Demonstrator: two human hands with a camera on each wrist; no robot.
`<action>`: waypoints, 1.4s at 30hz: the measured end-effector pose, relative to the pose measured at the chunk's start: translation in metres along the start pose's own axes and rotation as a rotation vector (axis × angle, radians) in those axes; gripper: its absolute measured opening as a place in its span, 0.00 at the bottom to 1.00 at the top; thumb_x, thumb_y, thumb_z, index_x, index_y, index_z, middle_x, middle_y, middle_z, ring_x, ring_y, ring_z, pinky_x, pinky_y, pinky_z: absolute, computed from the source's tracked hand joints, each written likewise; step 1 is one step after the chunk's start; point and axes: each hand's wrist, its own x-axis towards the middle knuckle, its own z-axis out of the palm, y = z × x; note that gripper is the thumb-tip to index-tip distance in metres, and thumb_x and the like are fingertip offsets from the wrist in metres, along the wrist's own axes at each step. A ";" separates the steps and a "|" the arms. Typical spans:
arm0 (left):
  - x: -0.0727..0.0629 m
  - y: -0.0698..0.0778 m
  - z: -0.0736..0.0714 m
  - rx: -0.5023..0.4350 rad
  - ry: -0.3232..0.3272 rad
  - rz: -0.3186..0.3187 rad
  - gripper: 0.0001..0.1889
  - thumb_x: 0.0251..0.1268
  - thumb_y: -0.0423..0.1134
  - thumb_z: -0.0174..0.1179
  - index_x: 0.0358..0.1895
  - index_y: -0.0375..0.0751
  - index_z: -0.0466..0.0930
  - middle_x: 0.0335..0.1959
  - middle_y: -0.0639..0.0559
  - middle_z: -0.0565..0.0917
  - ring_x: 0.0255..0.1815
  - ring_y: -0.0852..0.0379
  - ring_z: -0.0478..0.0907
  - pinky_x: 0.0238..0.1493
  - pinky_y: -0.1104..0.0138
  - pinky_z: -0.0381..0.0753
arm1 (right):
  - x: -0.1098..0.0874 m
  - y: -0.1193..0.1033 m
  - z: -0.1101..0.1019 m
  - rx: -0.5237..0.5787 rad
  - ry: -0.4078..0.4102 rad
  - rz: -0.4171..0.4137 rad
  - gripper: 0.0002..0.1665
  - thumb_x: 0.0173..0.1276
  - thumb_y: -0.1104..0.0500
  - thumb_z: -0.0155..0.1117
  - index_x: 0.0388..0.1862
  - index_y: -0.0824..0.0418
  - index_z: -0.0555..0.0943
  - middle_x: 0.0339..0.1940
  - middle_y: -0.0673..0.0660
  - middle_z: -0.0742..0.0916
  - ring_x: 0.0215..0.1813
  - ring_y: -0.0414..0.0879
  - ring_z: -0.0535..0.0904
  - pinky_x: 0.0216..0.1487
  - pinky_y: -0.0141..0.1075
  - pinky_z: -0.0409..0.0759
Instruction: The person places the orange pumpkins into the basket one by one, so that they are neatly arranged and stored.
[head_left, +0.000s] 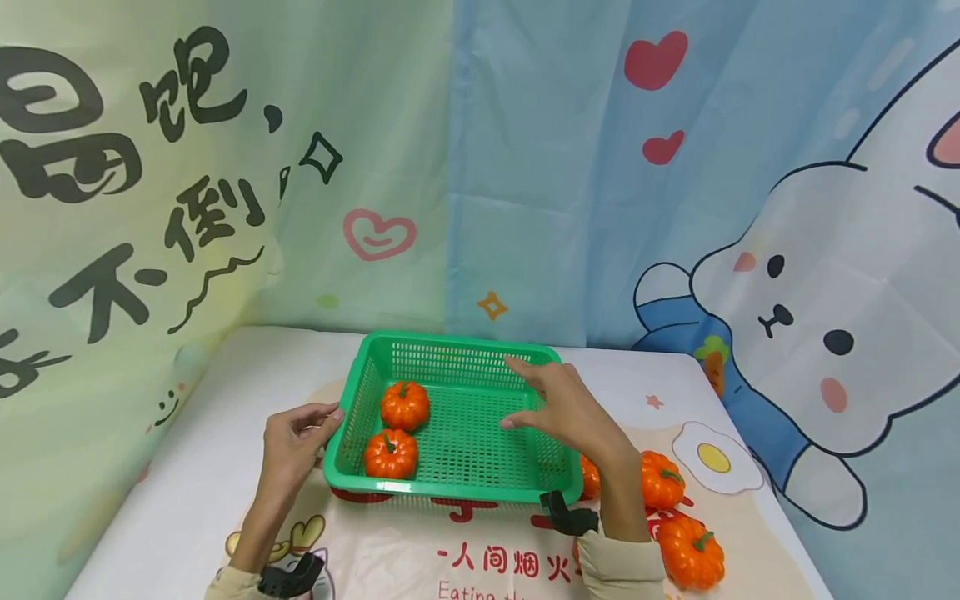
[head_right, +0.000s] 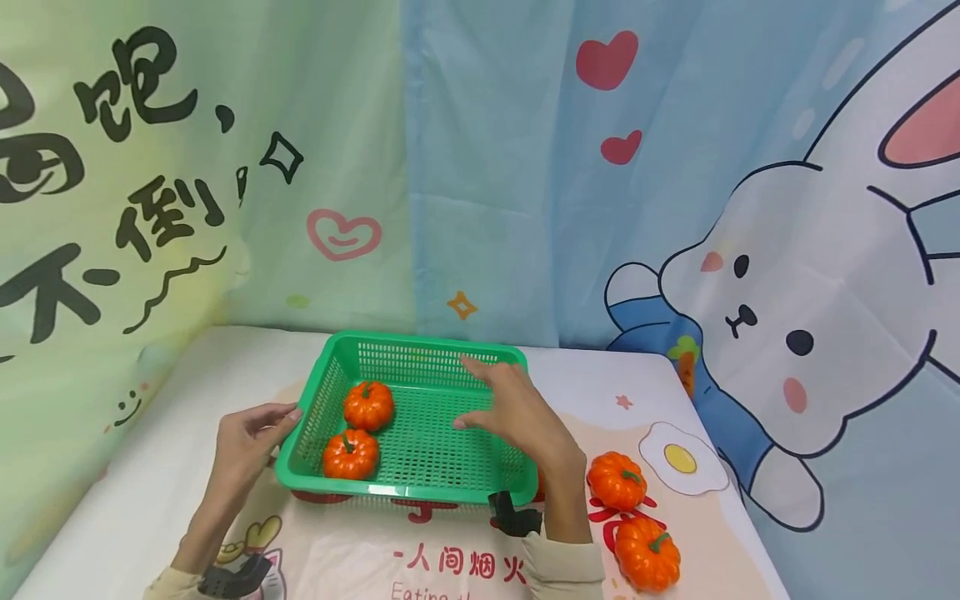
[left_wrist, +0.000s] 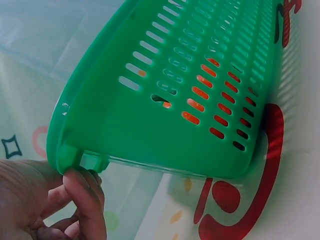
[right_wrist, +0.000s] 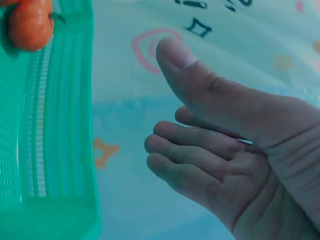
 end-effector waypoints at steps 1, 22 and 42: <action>0.000 0.000 0.000 0.002 0.001 -0.004 0.15 0.76 0.38 0.71 0.56 0.28 0.90 0.38 0.38 0.93 0.25 0.64 0.86 0.20 0.67 0.88 | -0.005 0.002 -0.001 0.000 0.012 0.011 0.53 0.63 0.54 0.86 0.84 0.61 0.71 0.75 0.69 0.82 0.76 0.67 0.80 0.73 0.64 0.83; -0.003 0.001 -0.004 0.024 0.010 -0.012 0.16 0.77 0.38 0.70 0.58 0.30 0.90 0.37 0.44 0.94 0.24 0.66 0.86 0.18 0.68 0.86 | -0.071 0.056 -0.017 -0.036 0.179 0.277 0.49 0.67 0.55 0.84 0.83 0.63 0.72 0.77 0.70 0.80 0.69 0.75 0.83 0.67 0.68 0.84; 0.000 -0.003 -0.001 0.023 -0.010 -0.021 0.17 0.78 0.37 0.69 0.61 0.28 0.88 0.44 0.38 0.93 0.25 0.65 0.88 0.18 0.67 0.86 | -0.101 0.084 -0.011 -0.081 0.190 0.408 0.48 0.65 0.57 0.85 0.81 0.65 0.74 0.65 0.71 0.88 0.55 0.65 0.86 0.49 0.48 0.93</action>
